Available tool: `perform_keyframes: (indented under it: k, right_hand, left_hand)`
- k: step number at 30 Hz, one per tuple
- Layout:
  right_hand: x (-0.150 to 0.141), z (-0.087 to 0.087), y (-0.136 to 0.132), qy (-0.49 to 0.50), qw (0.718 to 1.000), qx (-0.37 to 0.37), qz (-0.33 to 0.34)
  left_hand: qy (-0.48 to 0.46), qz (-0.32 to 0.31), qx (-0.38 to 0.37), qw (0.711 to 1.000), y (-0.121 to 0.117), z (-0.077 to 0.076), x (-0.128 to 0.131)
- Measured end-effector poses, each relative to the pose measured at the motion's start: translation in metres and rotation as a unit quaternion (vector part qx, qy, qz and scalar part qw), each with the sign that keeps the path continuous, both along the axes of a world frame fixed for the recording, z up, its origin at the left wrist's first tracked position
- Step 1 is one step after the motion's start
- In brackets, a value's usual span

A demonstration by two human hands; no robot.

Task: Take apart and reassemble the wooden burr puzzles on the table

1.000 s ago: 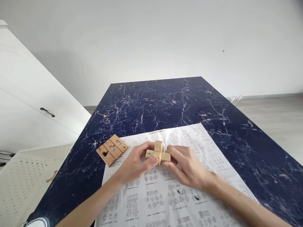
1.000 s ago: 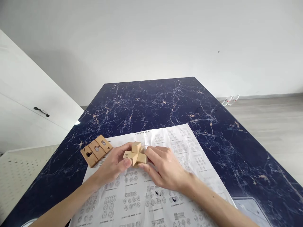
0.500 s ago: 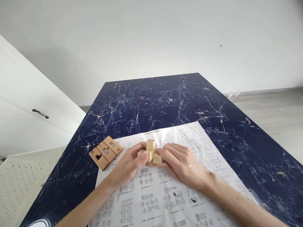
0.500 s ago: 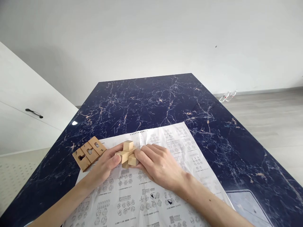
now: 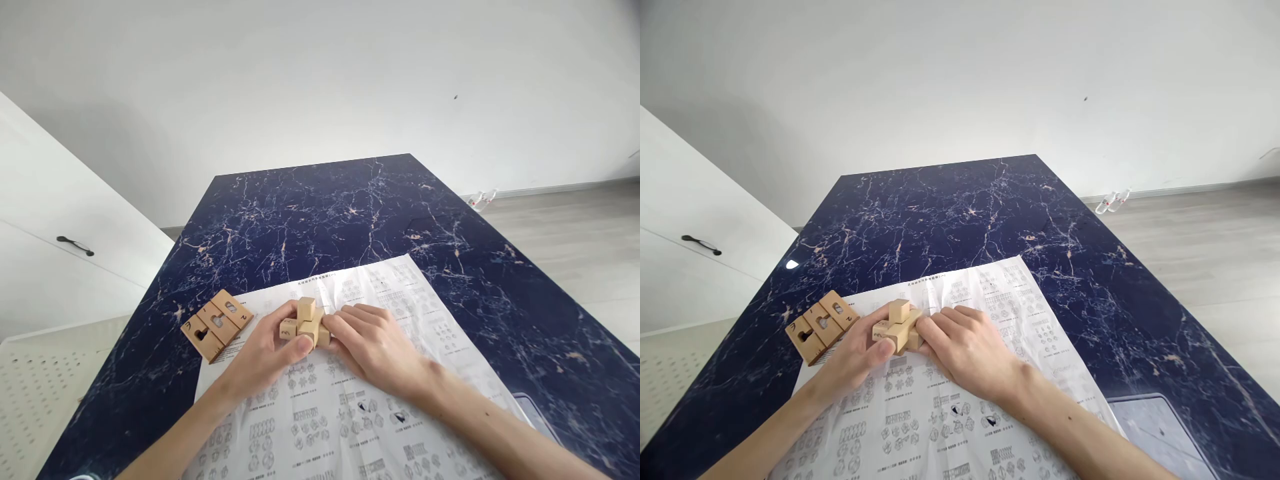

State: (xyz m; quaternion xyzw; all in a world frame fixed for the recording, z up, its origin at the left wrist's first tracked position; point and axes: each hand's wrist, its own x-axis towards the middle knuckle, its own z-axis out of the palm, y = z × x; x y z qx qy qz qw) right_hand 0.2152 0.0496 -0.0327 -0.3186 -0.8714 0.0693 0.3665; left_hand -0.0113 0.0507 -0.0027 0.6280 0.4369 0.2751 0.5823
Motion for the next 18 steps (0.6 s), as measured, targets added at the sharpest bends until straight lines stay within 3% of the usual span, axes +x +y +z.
perform_keyframes:
  k: [10,14,18]
  right_hand:
    - [0.0,-0.006,-0.001,0.033,0.988,-0.152,-0.011]
    - [0.001,-0.002,-0.001,0.071,0.963,-0.259,0.011]
    - [0.003,0.002,0.001,0.125,0.92,-0.366,0.059]
  left_hand:
    - [0.01,-0.005,-0.025,1.0,-0.007,-0.003,0.002]
    - [-0.007,-0.015,-0.038,0.999,-0.009,-0.004,0.004]
    - [-0.009,-0.012,-0.021,1.0,-0.01,-0.001,0.006]
